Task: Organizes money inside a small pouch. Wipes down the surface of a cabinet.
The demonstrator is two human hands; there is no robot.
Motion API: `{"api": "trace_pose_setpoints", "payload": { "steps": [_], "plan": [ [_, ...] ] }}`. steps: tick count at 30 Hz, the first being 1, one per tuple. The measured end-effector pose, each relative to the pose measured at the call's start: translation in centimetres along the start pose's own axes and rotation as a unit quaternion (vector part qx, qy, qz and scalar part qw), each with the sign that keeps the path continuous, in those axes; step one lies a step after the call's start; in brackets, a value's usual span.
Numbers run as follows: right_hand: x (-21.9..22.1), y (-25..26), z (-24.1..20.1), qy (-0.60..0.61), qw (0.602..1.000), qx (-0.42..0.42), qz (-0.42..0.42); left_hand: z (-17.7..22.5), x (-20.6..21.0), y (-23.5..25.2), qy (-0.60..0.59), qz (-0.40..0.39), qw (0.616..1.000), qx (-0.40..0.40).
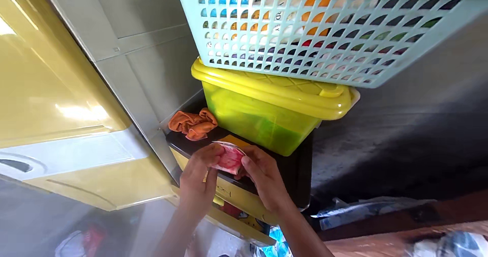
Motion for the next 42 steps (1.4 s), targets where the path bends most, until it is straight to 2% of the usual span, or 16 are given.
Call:
{"api": "trace_pose_setpoints", "payload": {
  "steps": [2, 4, 7, 10, 12, 16, 23, 27, 29, 31, 34, 35, 37, 40, 42],
  "plan": [
    [-0.8, -0.4, 0.3, 0.023, 0.999, 0.001, 0.043, 0.6, 0.3, 0.1, -0.018, -0.021, 0.999, 0.02],
    [-1.7, -0.9, 0.4, -0.013, 0.996, -0.007, 0.087, 0.6, 0.5, 0.0, -0.112, -0.049, 0.992, -0.004],
    [-2.3, -1.5, 0.6, -0.063, 0.991, -0.041, 0.114, 0.3, 1.0, 0.3, -0.251, -0.026, 0.959, -0.127],
    [-2.5, -2.1, 1.0, -0.045, 0.991, -0.082, 0.094, 0.4, 2.1, 1.0, -0.293, -0.044, 0.926, -0.236],
    [-2.7, -2.3, 1.3, -0.024, 0.992, -0.1, 0.078, 0.3, 2.7, 1.2, -0.329, -0.039, 0.906, -0.264],
    [-3.1, -2.3, 1.7, 0.008, 0.992, -0.093, 0.09, -0.3, 2.9, 1.0, -0.358, 0.004, 0.904, -0.235],
    [-2.8, -2.2, 1.1, -0.081, 0.984, -0.06, 0.145, -0.6, 3.0, 0.4, -0.323, 0.062, 0.931, -0.162],
    [-2.9, -2.2, 1.2, -0.09, 0.98, -0.056, 0.17, -1.1, 2.5, -0.3, -0.312, 0.107, 0.94, -0.087],
    [-3.0, -2.2, 1.2, -0.089, 0.977, -0.054, 0.186, -0.7, 2.1, -0.7, -0.299, 0.081, 0.951, -0.017],
    [-3.2, -2.3, 1.3, -0.093, 0.973, -0.064, 0.2, 0.0, 1.6, -1.0, -0.279, 0.018, 0.959, 0.043],
    [-3.3, -2.5, 1.0, -0.117, 0.966, -0.086, 0.216, 0.9, 1.4, -1.6, -0.306, -0.1, 0.942, 0.095],
    [-3.4, -2.5, 1.0, -0.123, 0.963, -0.091, 0.221, 1.0, 1.6, -1.8, -0.32, -0.126, 0.935, 0.085],
    [-3.3, -2.6, 0.9, -0.135, 0.96, -0.1, 0.223, 0.8, 2.0, -2.2, -0.324, -0.144, 0.935, 0.013],
    [-2.8, -2.8, 0.8, -0.177, 0.953, -0.128, 0.21, 1.0, 2.4, -1.6, -0.22, -0.1, 0.966, -0.096],
    [-2.5, -3.0, 0.7, -0.208, 0.945, -0.149, 0.204, 1.4, 3.0, -0.9, -0.162, -0.077, 0.972, -0.153]
  ]
}}
Point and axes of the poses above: each hand's wrist, its own y-axis towards the middle knuckle, its own x-axis out of the palm, z = x × y, the point moved 5 cm from there along y, towards the middle knuckle, and after that the axes turned 14 degrees about -z, right-handed, at the moved point
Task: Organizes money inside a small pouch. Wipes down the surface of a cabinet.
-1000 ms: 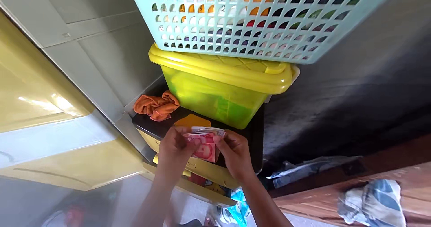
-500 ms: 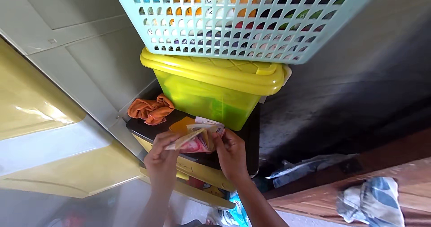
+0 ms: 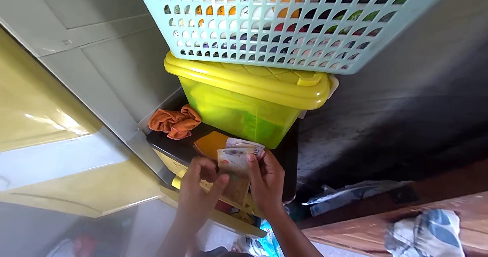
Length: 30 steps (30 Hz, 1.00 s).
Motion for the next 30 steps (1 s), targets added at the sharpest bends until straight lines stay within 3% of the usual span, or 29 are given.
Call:
{"api": "trace_pose_setpoints", "payload": {
  "steps": [3, 6, 9, 12, 15, 18, 23, 26, 30],
  "plan": [
    [0.0, -0.2, -0.3, -0.001, 1.0, -0.022, -0.01, 0.2, 0.9, 0.6, -0.004, -0.016, 0.998, -0.067],
    [-0.1, -0.1, 0.0, 0.082, 0.996, -0.01, -0.038, 0.8, 1.4, 0.9, -0.041, -0.029, 0.997, -0.055],
    [0.0, 0.2, 0.7, 0.241, 0.964, 0.047, -0.104, 1.3, 1.8, 1.0, -0.043, -0.013, 0.998, -0.033],
    [0.5, 0.5, 0.7, 0.297, 0.929, 0.125, -0.181, 1.9, 2.2, 1.4, -0.022, 0.018, 1.0, -0.006],
    [0.7, 0.3, 0.6, 0.352, 0.895, 0.231, -0.144, 1.8, 2.9, 1.8, -0.003, 0.035, 0.999, 0.008],
    [0.7, 0.2, 0.8, 0.404, 0.867, 0.269, -0.109, 1.2, 3.3, 2.1, 0.022, 0.063, 0.998, 0.01],
    [0.1, 0.4, 1.4, 0.361, 0.899, 0.246, -0.044, 1.4, 3.2, 2.6, 0.162, 0.097, 0.98, 0.057],
    [-0.3, 0.5, 1.2, 0.303, 0.929, 0.213, -0.027, 1.5, 2.9, 3.5, 0.19, 0.103, 0.974, 0.072],
    [-0.3, 0.6, 0.9, 0.298, 0.93, 0.216, -0.019, 1.6, 3.0, 4.3, 0.195, 0.115, 0.972, 0.062]
  ]
}}
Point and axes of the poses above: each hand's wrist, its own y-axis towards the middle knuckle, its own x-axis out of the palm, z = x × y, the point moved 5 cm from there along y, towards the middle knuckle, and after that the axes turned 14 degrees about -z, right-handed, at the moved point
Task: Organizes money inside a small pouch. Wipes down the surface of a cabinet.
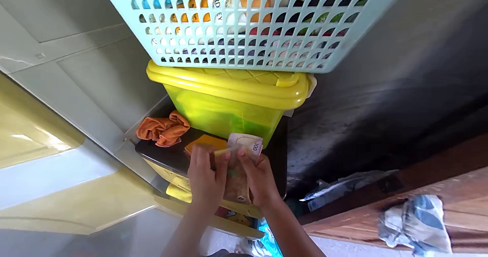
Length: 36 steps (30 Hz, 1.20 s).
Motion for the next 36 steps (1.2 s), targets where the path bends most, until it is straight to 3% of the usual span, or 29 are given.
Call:
{"api": "trace_pose_setpoints", "payload": {
  "steps": [5, 13, 16, 23, 30, 36],
  "plan": [
    [-0.1, 0.0, 0.2, 0.043, 0.999, 0.016, -0.005, -0.2, -0.1, -0.1, -0.022, 0.012, 0.999, -0.026],
    [-0.3, 0.2, 0.4, 0.007, 1.0, -0.024, 0.01, -1.7, -1.3, -0.5, -0.254, -0.069, 0.963, -0.053],
    [-0.2, 0.2, 0.2, -0.004, 0.999, -0.034, 0.02, -1.5, -1.2, -0.6, -0.25, -0.081, 0.963, -0.056],
    [-0.4, 0.2, 0.5, 0.042, 0.999, -0.003, 0.024, -1.8, -1.8, -0.4, -0.203, 0.001, 0.978, -0.052],
    [-0.1, 0.3, 0.4, 0.019, 0.999, -0.036, -0.012, -1.8, -1.4, -0.1, -0.265, -0.094, 0.956, -0.089],
    [-0.4, 0.2, 0.7, -0.02, 0.999, 0.011, -0.033, -1.7, -1.2, -0.6, -0.255, -0.09, 0.958, -0.094]
  ]
}}
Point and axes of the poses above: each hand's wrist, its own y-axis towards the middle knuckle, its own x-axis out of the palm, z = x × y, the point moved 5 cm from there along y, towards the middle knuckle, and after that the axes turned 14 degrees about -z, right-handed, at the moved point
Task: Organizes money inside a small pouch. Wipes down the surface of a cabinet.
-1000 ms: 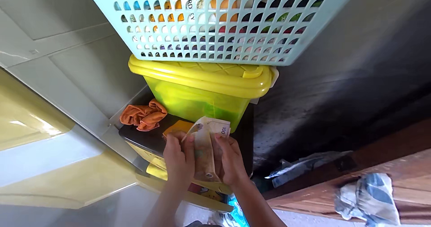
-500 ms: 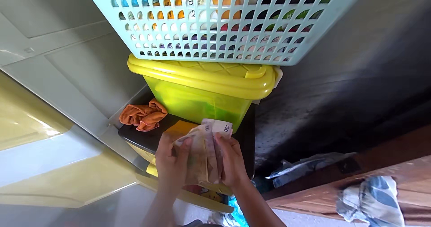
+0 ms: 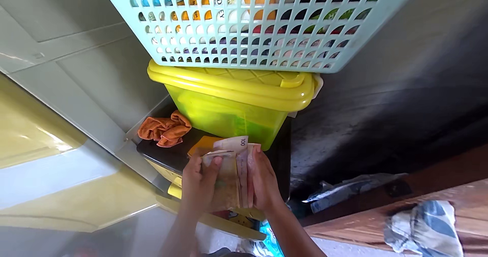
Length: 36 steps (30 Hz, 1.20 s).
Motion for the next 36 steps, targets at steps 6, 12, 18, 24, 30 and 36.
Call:
{"api": "trace_pose_setpoints", "payload": {
  "steps": [6, 12, 18, 24, 30, 36],
  "plan": [
    [0.4, -0.5, -0.4, -0.034, 0.999, 0.011, 0.011, 0.0, 0.9, -0.5, 0.029, -0.046, 0.998, -0.01],
    [1.1, -0.6, -0.4, -0.055, 0.994, -0.001, -0.094, 0.3, 0.5, -1.1, -0.019, 0.058, 0.998, 0.015],
    [1.3, -0.3, -0.3, -0.041, 0.994, -0.021, -0.103, 0.2, -0.7, -1.0, -0.057, 0.066, 0.996, 0.009],
    [1.2, -0.5, -0.4, -0.035, 0.996, -0.015, -0.085, 0.3, -1.3, -1.3, -0.035, 0.041, 0.999, 0.009],
    [1.5, -0.6, -0.8, -0.069, 0.991, -0.017, -0.109, 0.4, -1.1, -1.2, -0.045, 0.0, 0.999, -0.019],
    [2.1, -0.6, -0.5, -0.169, 0.967, -0.008, -0.191, 0.5, -0.8, -1.2, -0.049, 0.015, 0.999, 0.015]
  ]
}}
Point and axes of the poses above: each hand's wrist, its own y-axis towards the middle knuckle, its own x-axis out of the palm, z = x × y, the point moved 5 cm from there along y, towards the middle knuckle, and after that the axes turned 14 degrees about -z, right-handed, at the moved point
